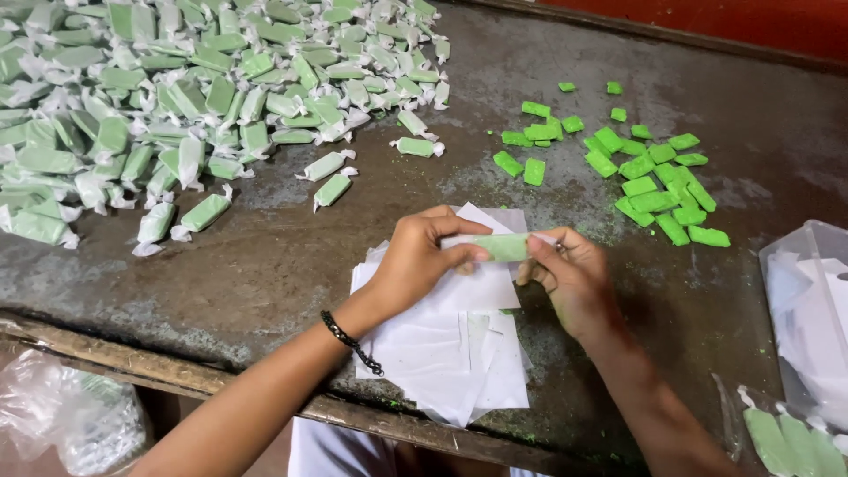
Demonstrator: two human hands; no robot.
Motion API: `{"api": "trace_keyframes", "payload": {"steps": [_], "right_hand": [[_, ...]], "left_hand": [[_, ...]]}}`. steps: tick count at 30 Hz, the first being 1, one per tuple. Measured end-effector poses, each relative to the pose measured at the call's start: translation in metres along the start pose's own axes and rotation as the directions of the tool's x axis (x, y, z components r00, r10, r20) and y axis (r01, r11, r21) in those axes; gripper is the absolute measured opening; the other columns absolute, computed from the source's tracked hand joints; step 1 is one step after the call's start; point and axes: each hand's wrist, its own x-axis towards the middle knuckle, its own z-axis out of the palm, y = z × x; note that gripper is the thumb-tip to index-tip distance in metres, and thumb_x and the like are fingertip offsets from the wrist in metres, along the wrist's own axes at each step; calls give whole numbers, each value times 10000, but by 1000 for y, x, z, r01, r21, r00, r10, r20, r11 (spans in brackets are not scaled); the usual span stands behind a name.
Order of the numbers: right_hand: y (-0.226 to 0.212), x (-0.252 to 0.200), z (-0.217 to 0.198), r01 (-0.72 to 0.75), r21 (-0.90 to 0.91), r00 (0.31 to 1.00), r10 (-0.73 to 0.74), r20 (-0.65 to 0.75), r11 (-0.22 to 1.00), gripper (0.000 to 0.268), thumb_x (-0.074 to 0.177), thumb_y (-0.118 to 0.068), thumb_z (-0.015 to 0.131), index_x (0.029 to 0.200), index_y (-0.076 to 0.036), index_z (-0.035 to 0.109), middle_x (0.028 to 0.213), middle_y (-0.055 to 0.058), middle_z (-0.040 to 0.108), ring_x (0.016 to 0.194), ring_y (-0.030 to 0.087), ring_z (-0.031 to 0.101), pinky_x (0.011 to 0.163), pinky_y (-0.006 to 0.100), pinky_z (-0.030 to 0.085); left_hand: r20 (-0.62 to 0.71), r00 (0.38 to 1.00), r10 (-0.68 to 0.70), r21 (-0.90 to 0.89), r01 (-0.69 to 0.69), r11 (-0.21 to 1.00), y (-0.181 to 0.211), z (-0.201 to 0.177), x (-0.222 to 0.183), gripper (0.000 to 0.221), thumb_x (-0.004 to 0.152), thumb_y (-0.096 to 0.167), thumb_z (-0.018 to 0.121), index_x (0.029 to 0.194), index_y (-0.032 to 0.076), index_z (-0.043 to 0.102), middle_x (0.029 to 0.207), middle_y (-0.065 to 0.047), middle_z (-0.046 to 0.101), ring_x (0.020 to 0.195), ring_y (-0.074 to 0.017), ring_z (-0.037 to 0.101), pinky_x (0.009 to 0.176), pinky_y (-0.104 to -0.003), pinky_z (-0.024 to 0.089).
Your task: The person is manually wrapping small green rectangular items in individual sheets of white paper at a very high speed, placing the finished products into a pile.
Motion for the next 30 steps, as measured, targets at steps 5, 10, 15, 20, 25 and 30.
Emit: {"api": "trace_keyframes", "payload": {"steps": [5, 10, 15, 20, 25, 30], "right_hand": [[17, 9, -11, -170, 276, 983, 181, -15, 946, 63, 949, -83, 585, 962, -40, 540, 790, -1, 583, 634, 61, 638, 588, 138, 562], [11, 4, -9, -185, 425, 983, 174, 65, 886, 83, 963, -57, 534, 905, -108, 503, 788, -68, 497, 625, 8, 567, 572, 80, 496], [-14, -5, 4, -19, 195, 995, -2, 104, 981, 190, 921, -45, 588, 846, -119, 430, 706, 59, 498, 448, 144, 565, 416, 262, 514], [25, 9, -18, -274, 277, 952, 301, -58, 921, 203, 835, -39, 624, 815, -159, 461, 602, -20, 496, 397, 47, 478, 366, 190, 446], [6, 10, -14, -302, 232, 935, 334, -117, 925, 100, 892, -205, 592, 851, -155, 516, 669, 39, 553, 553, 118, 556, 442, 197, 440], [-18, 10, -26, -156, -238, 974, 109, -197, 959, 206, 890, -181, 664, 999, -119, 501, 759, 58, 628, 644, 131, 650, 533, 249, 541]], "left_hand": [[51, 994, 92, 38, -94, 995, 12, -3, -2, 309, 761, 140, 773, 1057, 67, 719, 820, -132, 647, 723, -239, 626, 705, -325, 505], [81, 994, 67, 52, -71, 996, 1, 2, -2, 190, 840, 135, 709, 1010, 50, 721, 772, -116, 643, 661, -216, 633, 631, -303, 523], [317, 811, -492, -576, 577, 579, -7, 10, -12, 227, 935, 209, 602, 761, 72, 551, 578, 48, 434, 520, -73, 552, 473, -224, 550], [304, 931, 201, 147, -255, 956, -4, 21, -12, 231, 845, 249, 670, 793, 47, 573, 952, -80, 454, 790, -278, 557, 729, -411, 502], [67, 970, 234, -88, -227, 970, -20, 9, 3, 181, 819, -75, 562, 843, 102, 593, 911, -26, 551, 809, -182, 598, 664, -284, 489], [-221, 974, -53, -92, 33, 995, -16, -17, 11, 227, 1001, 192, 475, 1136, 14, 520, 1247, -221, 534, 1128, -393, 561, 934, -510, 454]]}}
